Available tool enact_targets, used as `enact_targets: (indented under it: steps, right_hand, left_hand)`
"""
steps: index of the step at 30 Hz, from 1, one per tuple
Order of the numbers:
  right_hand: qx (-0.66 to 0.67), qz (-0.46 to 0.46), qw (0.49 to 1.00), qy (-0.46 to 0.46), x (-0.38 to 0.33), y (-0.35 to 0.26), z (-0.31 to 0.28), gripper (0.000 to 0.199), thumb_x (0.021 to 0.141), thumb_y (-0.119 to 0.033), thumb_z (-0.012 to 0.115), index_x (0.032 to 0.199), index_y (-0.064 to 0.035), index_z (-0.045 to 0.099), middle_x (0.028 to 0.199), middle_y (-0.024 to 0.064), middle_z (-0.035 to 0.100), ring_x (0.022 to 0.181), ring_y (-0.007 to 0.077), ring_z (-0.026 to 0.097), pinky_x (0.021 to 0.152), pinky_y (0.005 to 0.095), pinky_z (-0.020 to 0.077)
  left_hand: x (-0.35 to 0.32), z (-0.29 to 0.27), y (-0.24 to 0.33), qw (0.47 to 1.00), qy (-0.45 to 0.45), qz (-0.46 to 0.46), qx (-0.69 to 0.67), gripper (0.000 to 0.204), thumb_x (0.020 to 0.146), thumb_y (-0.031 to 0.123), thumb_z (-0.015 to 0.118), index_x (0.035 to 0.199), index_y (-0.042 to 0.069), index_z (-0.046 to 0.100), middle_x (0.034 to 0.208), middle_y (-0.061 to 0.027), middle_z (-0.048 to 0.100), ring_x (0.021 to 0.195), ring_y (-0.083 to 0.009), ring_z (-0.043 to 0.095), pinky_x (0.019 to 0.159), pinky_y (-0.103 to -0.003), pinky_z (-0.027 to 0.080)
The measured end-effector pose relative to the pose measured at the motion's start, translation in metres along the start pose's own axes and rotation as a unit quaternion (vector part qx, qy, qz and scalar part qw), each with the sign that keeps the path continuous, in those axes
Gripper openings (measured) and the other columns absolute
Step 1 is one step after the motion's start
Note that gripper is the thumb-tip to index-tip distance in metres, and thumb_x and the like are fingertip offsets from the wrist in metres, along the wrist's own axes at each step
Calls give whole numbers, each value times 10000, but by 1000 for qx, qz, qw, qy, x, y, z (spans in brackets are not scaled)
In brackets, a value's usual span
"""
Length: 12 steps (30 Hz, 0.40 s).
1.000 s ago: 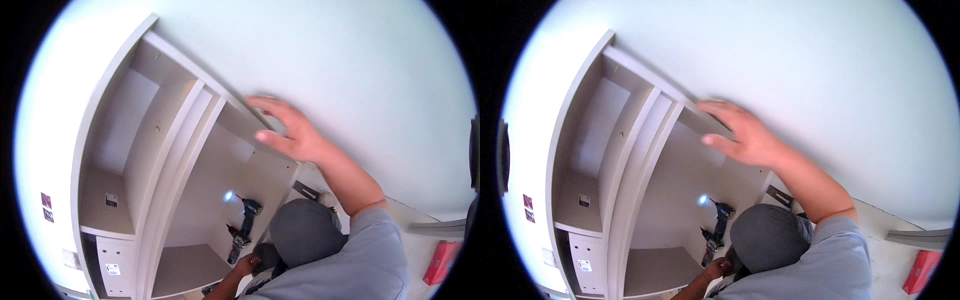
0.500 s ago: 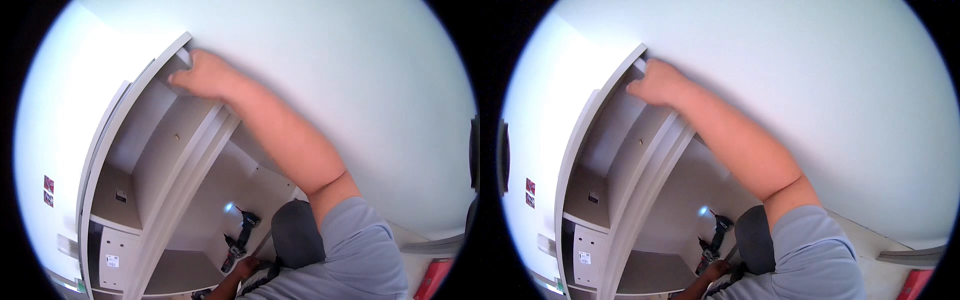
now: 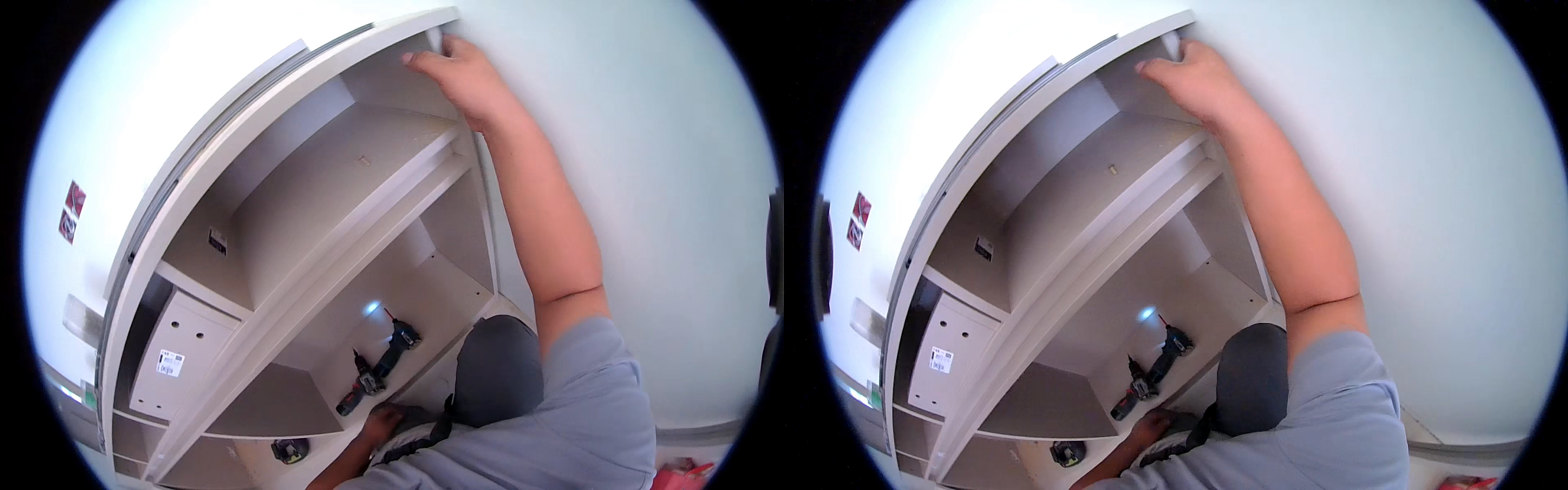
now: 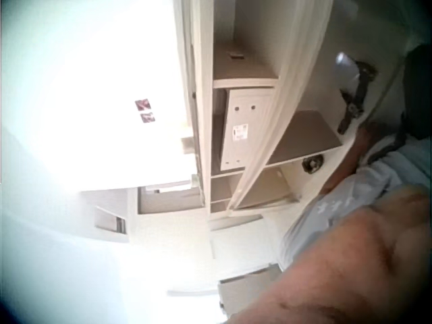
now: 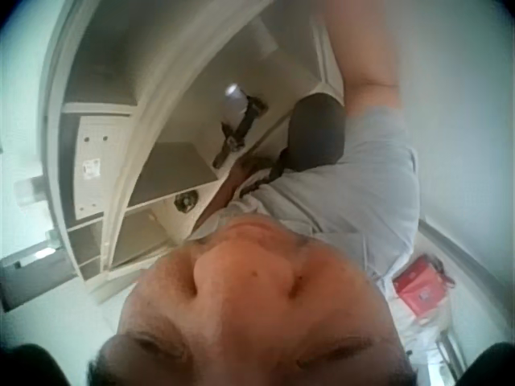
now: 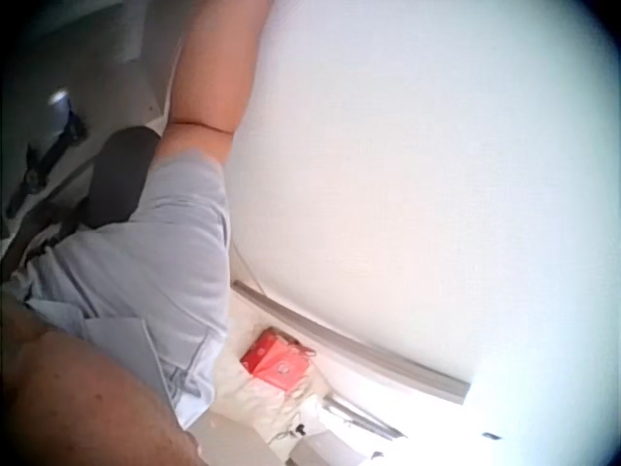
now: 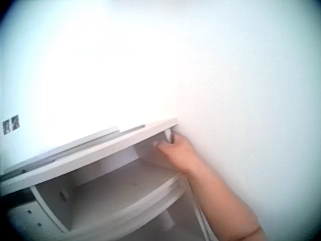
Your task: The person uses a drill to make holes in a cabinet frame and uses a measuring stick and pencil to mark and align a side panel.
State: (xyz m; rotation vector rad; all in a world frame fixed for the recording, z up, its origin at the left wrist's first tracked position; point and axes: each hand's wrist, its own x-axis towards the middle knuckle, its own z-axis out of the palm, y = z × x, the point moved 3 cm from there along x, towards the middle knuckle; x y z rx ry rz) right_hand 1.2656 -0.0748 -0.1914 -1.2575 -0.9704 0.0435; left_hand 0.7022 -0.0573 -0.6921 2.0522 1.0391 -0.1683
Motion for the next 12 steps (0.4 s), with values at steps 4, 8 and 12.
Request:
enact_targets:
  steps: [4, 8, 12]
  right_hand:
    - [21, 34, 995, -92, -15, -13, 6, 923, 872, -389, 753, 1496, 154, 343, 1383, 310, 556, 1247, 374, 585, 1050, 430, 468]
    - [71, 18, 996, -57, -7, 25, 13, 863, 852, -359, 774, 1485, 96, 404, 1434, 311, 534, 1284, 359, 582, 1020, 469, 505]
    - [175, -99, 964, -175, -1, -11, 16, 904, 883, -394, 749, 1563, 29, 329, 1519, 277, 472, 1388, 418, 490, 1128, 528, 424]
  left_hand:
    - [-30, 12, -29, 997, 24, -72, -7, 307, 977, 342, 664, 1155, 98, 720, 1173, -146, 727, 1094, -289, 690, 976, -399, 527]
    - [-26, -3, -9, 998, 17, -53, 23, 308, 974, 325, 661, 1160, 87, 721, 1134, -169, 730, 1098, -311, 687, 984, -400, 515]
    - [13, -4, -24, 995, 16, -70, -62, 368, 964, 361, 672, 1206, 86, 709, 1224, -177, 704, 1136, -279, 678, 1007, -401, 507]
